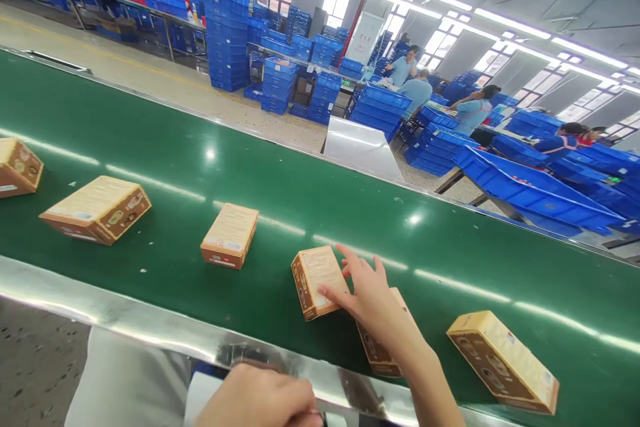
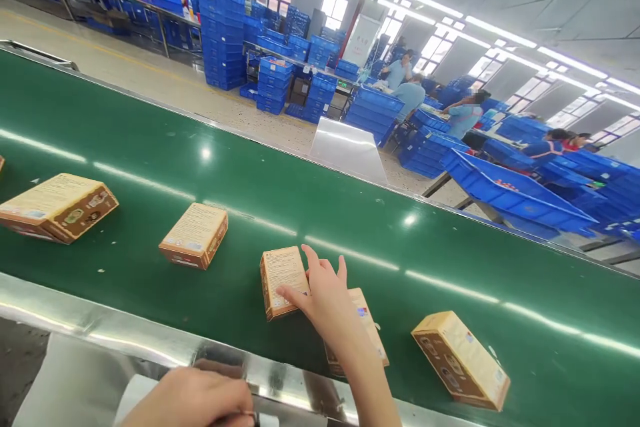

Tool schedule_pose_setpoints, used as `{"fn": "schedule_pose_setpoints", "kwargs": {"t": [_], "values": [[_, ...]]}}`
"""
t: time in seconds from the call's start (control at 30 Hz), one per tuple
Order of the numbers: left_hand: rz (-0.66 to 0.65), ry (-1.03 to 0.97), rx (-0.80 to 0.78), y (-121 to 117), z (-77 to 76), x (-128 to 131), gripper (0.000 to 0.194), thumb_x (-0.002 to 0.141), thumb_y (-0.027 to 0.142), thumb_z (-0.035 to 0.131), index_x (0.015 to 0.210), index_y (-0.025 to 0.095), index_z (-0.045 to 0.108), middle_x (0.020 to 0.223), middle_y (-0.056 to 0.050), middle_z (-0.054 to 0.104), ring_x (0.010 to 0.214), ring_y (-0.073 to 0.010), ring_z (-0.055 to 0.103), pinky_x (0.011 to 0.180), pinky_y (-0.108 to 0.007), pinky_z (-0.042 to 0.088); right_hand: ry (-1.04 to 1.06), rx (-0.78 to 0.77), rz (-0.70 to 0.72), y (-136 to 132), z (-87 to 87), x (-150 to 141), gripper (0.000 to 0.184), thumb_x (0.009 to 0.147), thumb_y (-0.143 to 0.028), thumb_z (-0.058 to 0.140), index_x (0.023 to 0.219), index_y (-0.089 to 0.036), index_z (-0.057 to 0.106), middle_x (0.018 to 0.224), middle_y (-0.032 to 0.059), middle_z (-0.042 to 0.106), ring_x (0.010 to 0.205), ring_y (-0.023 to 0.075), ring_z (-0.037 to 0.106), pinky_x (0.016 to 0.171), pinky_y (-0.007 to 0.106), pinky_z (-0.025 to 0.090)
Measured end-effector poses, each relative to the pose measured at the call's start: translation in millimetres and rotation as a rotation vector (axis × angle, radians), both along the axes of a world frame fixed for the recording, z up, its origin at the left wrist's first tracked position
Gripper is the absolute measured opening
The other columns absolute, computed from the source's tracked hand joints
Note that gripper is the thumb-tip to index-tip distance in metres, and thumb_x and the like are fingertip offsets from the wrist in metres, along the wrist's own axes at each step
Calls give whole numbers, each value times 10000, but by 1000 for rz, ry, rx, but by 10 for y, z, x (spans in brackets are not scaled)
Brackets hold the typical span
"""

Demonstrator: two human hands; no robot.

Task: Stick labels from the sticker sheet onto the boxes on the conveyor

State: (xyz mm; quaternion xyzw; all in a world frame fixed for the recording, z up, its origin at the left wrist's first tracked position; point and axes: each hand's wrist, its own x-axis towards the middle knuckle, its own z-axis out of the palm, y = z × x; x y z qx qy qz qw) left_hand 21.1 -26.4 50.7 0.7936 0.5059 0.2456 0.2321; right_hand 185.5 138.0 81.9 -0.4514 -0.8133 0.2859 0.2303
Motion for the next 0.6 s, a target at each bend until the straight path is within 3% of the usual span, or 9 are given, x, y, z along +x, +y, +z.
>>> {"fn": "schedule_pose_setpoints", "kwargs": {"t": [0.07, 0.13, 0.17, 0.23, 0.3, 0.4, 0.5, 0.6], "values": [[108, -43, -192, -4, 176, -138, 162, 937, 188, 516, 791, 223, 577, 691, 54, 693, 599, -118, 642, 534, -197, 372, -19, 24, 11, -37, -52, -43, 621, 844, -575, 647, 1315, -176, 580, 782, 42, 692, 956, 365, 659, 1149, 719, 81], [222, -73, -331, 11, 280, -206, 76, 856, 178, 527, 798, 217, 558, 653, 56, 648, 572, -123, 596, 519, -200, 337, -21, 143, -15, -134, -62, -24, 588, 921, -614, 557, 1311, -174, 564, 894, 96, 722, 1016, 390, 644, 1125, 760, 31], [264, -90, -383, 18, 305, -220, 49, 814, 172, 536, 803, 217, 549, 640, 62, 622, 556, -120, 567, 508, -198, 319, -13, 239, -21, -204, -46, 4, 538, 962, -609, 519, 1293, -188, 561, 963, 114, 725, 1036, 392, 639, 1119, 765, 51], [309, -134, -435, 25, 324, -226, 60, 765, 169, 544, 796, 219, 535, 641, 66, 584, 553, -118, 526, 492, -196, 293, 15, 387, 63, -368, 19, 73, 389, 1036, -547, 465, 1257, -238, 548, 1063, 101, 715, 1055, 351, 642, 1127, 683, 210], [301, -166, -451, 22, 347, -221, 41, 809, 199, 543, 777, 220, 529, 646, 62, 573, 567, -122, 508, 492, -200, 288, 28, 380, 310, -528, 102, 136, 241, 1074, -447, 464, 1234, -278, 528, 1077, 49, 710, 1028, 273, 662, 1092, 502, 380], [242, -135, -459, 18, 427, -209, 121, 895, 233, 533, 776, 215, 539, 706, 46, 631, 618, -138, 541, 544, -214, 326, -37, 298, 600, -684, 182, 189, 133, 1058, -257, 522, 1190, -264, 526, 1080, 22, 705, 1028, 213, 669, 1079, 374, 425], [195, -53, -479, 27, 504, -186, 130, 927, 164, 502, 815, 209, 551, 798, 23, 691, 692, -161, 605, 605, -229, 372, -129, 396, 609, -727, 176, 218, 183, 992, -93, 540, 1115, -228, 559, 1092, 45, 700, 1071, 230, 660, 1133, 433, 388], [160, -14, -515, 49, 527, -146, 143, 938, 121, 499, 838, 202, 560, 849, 8, 714, 742, -180, 643, 635, -240, 395, -177, 525, 607, -729, 134, 239, 182, 978, -66, 532, 1076, -205, 596, 1076, 61, 718, 1083, 248, 672, 1147, 482, 395]]}}
